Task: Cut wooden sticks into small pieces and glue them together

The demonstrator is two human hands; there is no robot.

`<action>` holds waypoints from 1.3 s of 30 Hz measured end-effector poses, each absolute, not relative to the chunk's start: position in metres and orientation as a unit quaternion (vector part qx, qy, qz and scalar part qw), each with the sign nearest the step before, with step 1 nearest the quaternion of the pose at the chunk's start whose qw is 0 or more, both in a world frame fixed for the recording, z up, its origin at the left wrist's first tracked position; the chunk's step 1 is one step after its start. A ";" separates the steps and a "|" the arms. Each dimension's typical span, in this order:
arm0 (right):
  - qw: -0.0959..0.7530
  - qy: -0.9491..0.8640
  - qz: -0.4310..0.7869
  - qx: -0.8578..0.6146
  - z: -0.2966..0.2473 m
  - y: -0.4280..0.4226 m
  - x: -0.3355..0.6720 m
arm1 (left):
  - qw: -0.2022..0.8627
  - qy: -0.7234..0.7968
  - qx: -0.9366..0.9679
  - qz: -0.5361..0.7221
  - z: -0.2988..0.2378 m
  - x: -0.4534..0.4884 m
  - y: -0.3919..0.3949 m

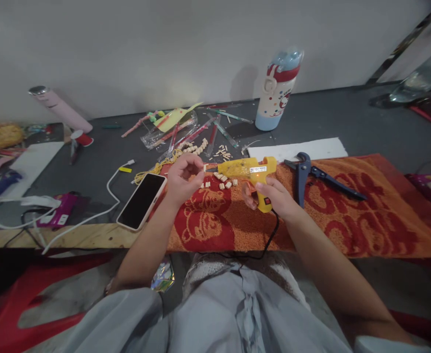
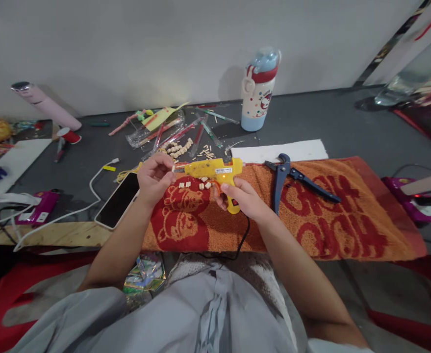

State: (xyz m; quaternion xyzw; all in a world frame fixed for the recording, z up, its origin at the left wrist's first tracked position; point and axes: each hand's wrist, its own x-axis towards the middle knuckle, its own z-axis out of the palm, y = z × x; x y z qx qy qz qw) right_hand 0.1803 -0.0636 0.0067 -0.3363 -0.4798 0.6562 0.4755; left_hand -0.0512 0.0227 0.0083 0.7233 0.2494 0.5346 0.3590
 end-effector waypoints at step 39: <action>0.213 -0.712 0.007 -0.669 0.007 -0.056 0.233 | 0.295 0.232 0.737 0.562 0.011 -0.047 0.026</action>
